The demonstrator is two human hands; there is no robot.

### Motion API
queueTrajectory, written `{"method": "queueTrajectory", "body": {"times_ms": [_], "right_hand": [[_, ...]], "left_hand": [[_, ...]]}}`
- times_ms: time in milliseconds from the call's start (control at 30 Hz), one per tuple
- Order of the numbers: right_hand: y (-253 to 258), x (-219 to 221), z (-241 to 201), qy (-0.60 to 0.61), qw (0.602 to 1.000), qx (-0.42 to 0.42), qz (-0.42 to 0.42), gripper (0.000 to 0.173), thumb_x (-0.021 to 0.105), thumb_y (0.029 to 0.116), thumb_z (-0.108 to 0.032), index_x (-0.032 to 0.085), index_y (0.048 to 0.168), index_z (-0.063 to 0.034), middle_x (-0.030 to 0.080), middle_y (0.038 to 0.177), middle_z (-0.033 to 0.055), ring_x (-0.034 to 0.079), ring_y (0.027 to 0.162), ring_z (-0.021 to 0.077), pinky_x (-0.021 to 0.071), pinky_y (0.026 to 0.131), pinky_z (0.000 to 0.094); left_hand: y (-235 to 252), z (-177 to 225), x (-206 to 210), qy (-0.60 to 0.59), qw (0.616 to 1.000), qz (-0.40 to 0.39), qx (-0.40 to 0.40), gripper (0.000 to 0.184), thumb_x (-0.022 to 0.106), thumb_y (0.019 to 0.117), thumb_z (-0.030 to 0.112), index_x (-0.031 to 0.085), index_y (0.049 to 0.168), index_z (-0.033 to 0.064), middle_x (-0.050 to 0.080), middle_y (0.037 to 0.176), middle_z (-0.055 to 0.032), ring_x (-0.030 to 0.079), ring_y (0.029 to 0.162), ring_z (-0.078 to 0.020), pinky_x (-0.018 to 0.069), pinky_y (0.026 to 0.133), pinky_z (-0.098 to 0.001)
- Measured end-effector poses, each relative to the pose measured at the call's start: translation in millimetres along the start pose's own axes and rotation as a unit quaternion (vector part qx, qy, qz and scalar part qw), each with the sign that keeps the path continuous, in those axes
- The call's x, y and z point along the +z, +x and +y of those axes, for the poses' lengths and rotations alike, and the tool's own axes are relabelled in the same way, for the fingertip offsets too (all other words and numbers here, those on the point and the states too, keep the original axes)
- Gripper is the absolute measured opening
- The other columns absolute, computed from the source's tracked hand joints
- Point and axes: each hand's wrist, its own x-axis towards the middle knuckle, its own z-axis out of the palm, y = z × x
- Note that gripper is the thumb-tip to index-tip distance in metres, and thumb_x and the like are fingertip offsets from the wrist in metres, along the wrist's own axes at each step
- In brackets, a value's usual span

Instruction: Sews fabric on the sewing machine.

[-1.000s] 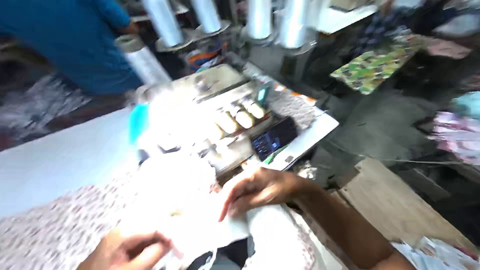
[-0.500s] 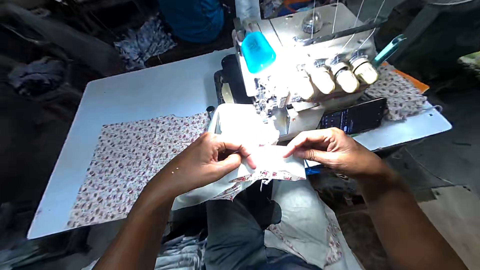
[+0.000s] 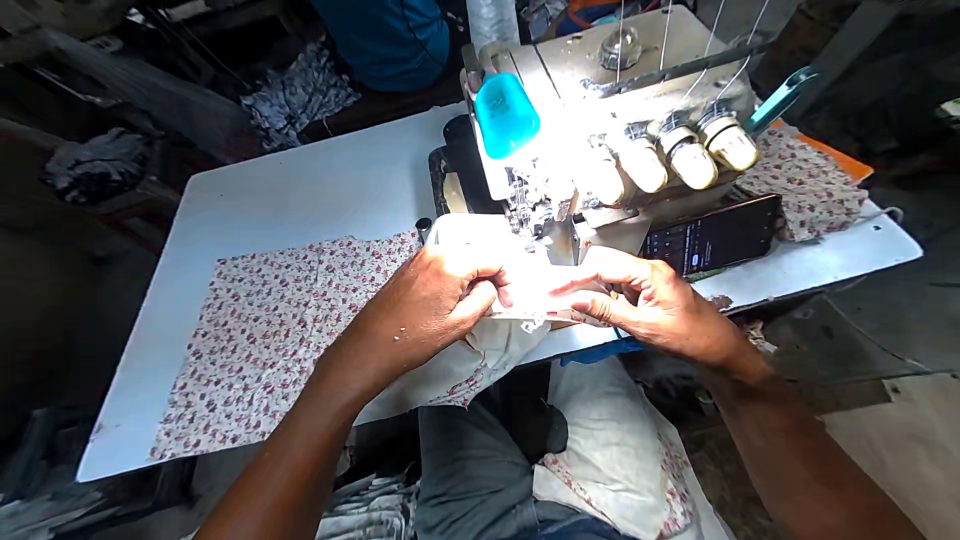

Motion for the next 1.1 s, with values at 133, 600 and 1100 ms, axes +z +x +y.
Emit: {"method": "queueTrajectory", "body": {"times_ms": [133, 600, 1100], "right_hand": [[1, 14, 5, -0.054, 0.998, -0.011, 0.038, 0.027, 0.078, 0.0889, -0.023, 0.078, 0.114, -0.0119, 0.059, 0.090, -0.0048, 0.056, 0.083, -0.0003, 0.0472, 0.071, 0.0121], [-8, 39, 5, -0.030, 0.988, 0.080, 0.129, 0.011, 0.076, 0.0902, -0.021, 0.070, 0.095, -0.0135, 0.063, 0.088, -0.0049, 0.058, 0.071, 0.0002, 0.0477, 0.061, 0.0153], [-15, 42, 12, 0.031, 0.981, 0.102, 0.162, 0.005, 0.073, 0.0909, -0.012, 0.069, 0.093, -0.0110, 0.067, 0.077, -0.0055, 0.060, 0.064, -0.0021, 0.0492, 0.059, 0.0117]], "left_hand": [[4, -5, 8, 0.087, 0.996, -0.004, 0.004, 0.022, 0.061, 0.0843, 0.034, 0.069, 0.095, 0.0163, 0.060, 0.078, 0.0022, 0.059, 0.069, -0.0129, 0.0453, 0.056, -0.0341], [2, -15, 5, 0.036, 0.999, 0.016, -0.012, 0.018, 0.063, 0.0954, 0.031, 0.069, 0.087, 0.0169, 0.061, 0.082, 0.0046, 0.059, 0.076, -0.0066, 0.0460, 0.066, -0.0266], [12, -13, 13, 0.038, 0.998, 0.047, -0.030, 0.016, 0.062, 0.0934, 0.028, 0.067, 0.083, 0.0179, 0.060, 0.077, 0.0063, 0.057, 0.072, -0.0035, 0.0431, 0.062, -0.0248]]}}
